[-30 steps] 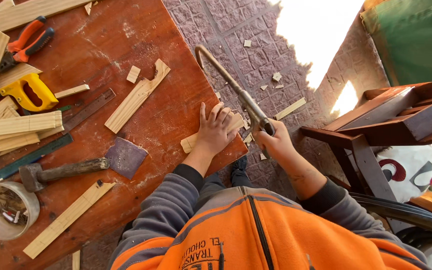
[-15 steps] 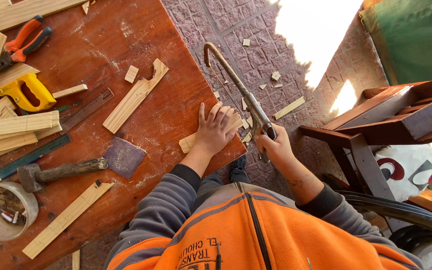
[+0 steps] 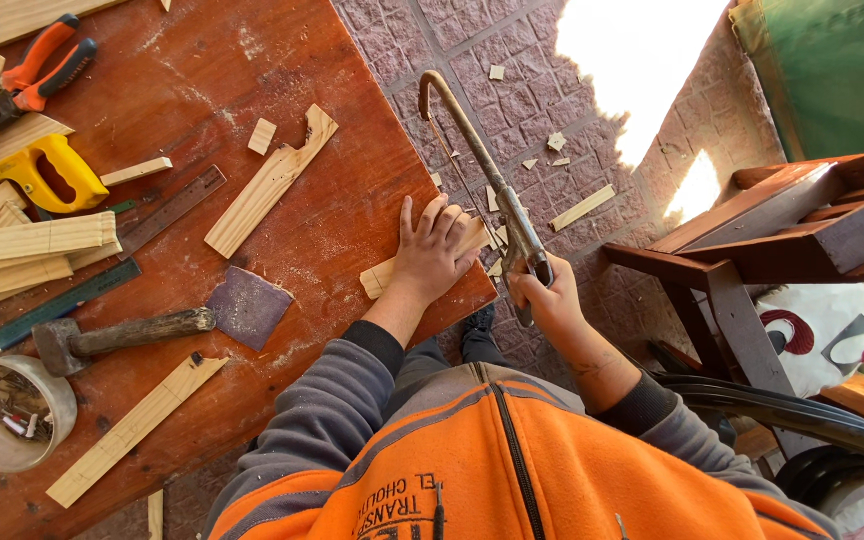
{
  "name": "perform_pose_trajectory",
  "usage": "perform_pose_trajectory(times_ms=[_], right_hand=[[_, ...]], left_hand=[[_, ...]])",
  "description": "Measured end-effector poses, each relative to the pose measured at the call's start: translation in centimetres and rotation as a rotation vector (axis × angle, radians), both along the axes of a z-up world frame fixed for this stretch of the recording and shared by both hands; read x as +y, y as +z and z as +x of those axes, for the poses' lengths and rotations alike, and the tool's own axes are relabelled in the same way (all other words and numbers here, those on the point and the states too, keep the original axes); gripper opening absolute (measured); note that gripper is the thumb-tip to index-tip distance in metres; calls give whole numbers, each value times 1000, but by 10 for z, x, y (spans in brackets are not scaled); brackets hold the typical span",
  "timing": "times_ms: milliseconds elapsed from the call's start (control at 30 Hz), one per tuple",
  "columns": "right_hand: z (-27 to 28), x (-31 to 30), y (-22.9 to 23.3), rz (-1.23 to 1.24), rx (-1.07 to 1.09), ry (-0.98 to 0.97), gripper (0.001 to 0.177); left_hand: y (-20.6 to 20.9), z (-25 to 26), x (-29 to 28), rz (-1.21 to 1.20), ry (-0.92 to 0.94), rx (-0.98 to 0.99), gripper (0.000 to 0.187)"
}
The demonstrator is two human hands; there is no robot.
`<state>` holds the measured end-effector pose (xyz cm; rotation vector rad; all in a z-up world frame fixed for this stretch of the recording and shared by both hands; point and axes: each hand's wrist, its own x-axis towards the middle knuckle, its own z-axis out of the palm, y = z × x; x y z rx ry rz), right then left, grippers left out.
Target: The person uses a coping saw to cut a small wooden piece on a workbench, then marks another piece with a pencil and saws it. The person stacks the cut pieces with others on the table.
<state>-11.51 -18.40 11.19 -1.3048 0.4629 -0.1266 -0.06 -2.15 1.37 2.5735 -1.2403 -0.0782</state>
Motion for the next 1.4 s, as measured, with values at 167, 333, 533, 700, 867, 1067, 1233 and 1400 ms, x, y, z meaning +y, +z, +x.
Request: perform_pose_trajectory(times_ms=[167, 333, 533, 700, 867, 1067, 1233, 1400], right_hand=[[-9, 1, -7, -17, -15, 1, 18], [-24, 2, -23, -19, -42, -17, 19], [-30, -1, -27, -29, -79, 6, 22], [-41, -1, -46, -66, -121, 67, 24], [-56, 7, -51, -41, -192, 48, 25], [-97, 5, -46, -51, -255, 54, 27], [-130, 2, -41, -23, -270, 73, 27], [-169, 4, -42, -55, -312, 92, 31]], left_hand=[[-2, 0, -2, -25, 11, -23, 61], [-3, -1, -1, -22, 22, -27, 58], [-7, -3, -4, -28, 19, -27, 58], [-10, -3, -2, -22, 14, -36, 58], [-12, 1, -1, -3, 10, -33, 58], [-5, -1, -2, 70, -2, 57, 58], [-8, -2, -1, 95, 11, 61, 57], [-14, -2, -4, -43, 28, -97, 58]])
